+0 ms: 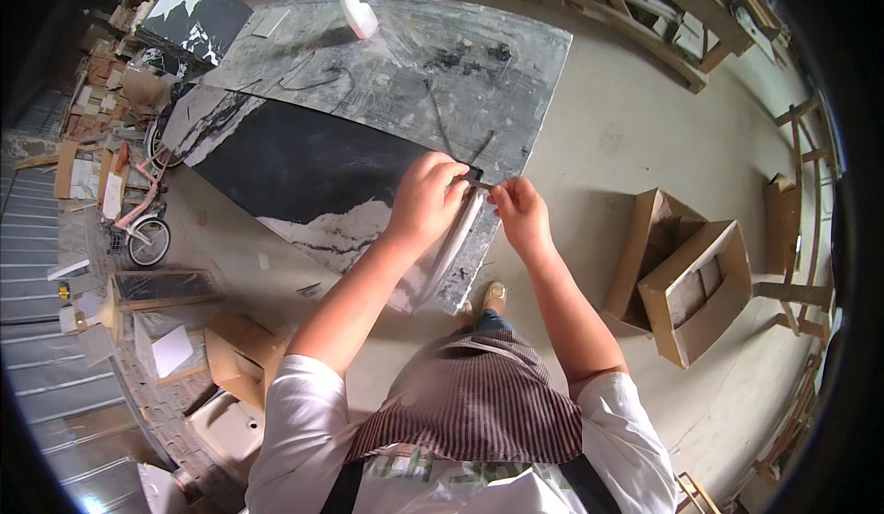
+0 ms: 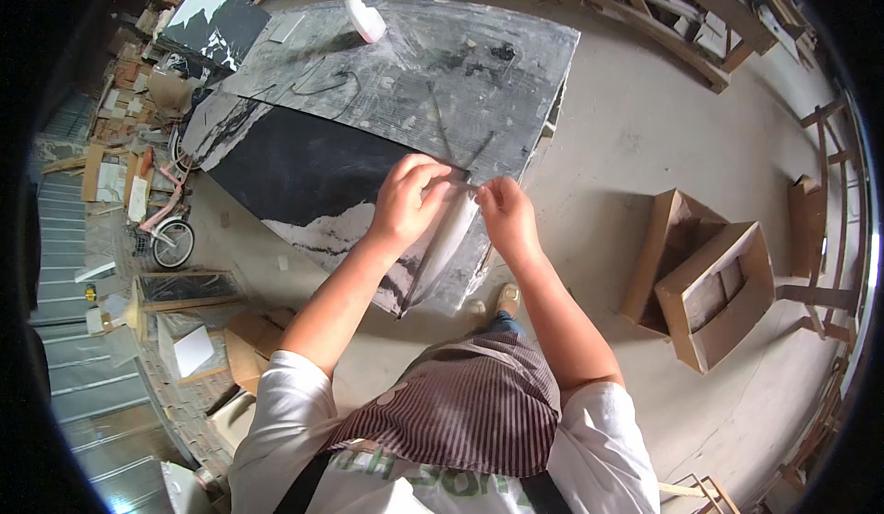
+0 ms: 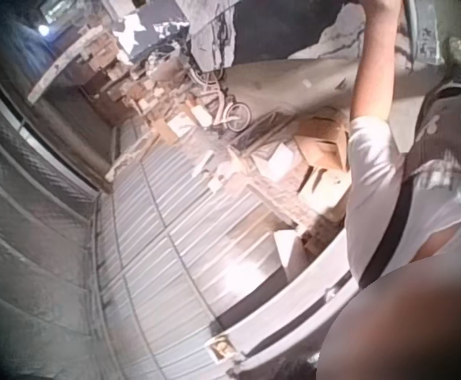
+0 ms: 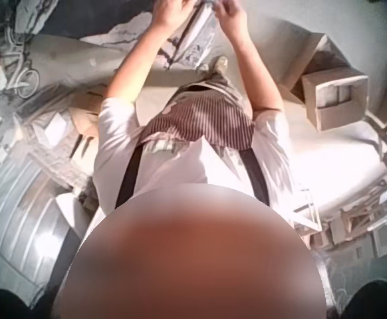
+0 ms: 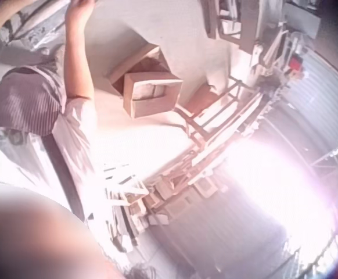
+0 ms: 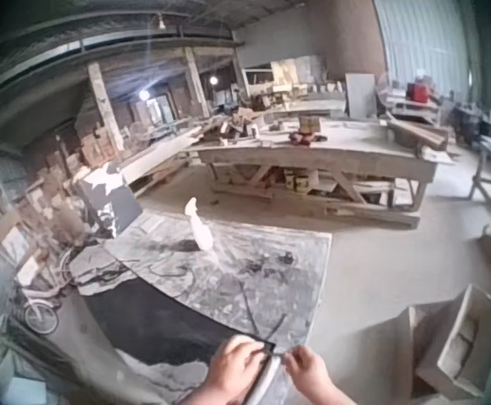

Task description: The person uses a small metal tool to peel a dark film or coating from a large flat panel. They work along the edges and corners, lifting and removing sections of the material. The person moves around the panel to access different areas and continues peeling until the end of the clip.

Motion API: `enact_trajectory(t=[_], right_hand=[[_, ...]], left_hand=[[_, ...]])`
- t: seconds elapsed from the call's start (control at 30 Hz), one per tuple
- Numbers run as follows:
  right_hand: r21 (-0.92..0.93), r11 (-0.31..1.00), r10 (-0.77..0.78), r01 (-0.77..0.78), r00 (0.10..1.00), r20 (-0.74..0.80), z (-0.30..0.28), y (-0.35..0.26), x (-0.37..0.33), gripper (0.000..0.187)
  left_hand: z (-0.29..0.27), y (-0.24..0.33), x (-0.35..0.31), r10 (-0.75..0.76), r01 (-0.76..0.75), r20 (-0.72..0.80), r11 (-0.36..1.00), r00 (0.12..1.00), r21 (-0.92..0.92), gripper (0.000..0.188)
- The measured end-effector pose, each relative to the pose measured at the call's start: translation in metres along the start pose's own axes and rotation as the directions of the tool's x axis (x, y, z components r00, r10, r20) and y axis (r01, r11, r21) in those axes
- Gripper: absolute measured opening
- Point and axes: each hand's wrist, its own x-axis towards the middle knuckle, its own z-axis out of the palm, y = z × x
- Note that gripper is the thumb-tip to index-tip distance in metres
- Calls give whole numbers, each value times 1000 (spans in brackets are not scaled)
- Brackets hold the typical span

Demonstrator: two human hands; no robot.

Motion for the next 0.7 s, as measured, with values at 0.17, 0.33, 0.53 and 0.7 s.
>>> enact_trajectory(t=[0.17, 0.33, 0.53, 0.7], right_hand=[[21, 999, 39, -38, 998, -48, 10, 2, 19, 13], [129, 989, 80, -68, 993, -90, 15, 4, 22, 14], [128, 991, 70, -48, 982, -176, 21, 3, 20, 14], [5, 1000, -25, 27, 976, -217, 26, 4, 17, 10]], left_hand=[[13, -14, 14, 84, -91, 40, 969, 996, 232, 16], [20, -17, 20, 83, -95, 57, 960, 995, 262, 13], [22, -19, 25, 79, -99, 81, 955, 994, 279, 11], [18, -16, 29, 100, -134, 125, 943, 987, 304, 8]])
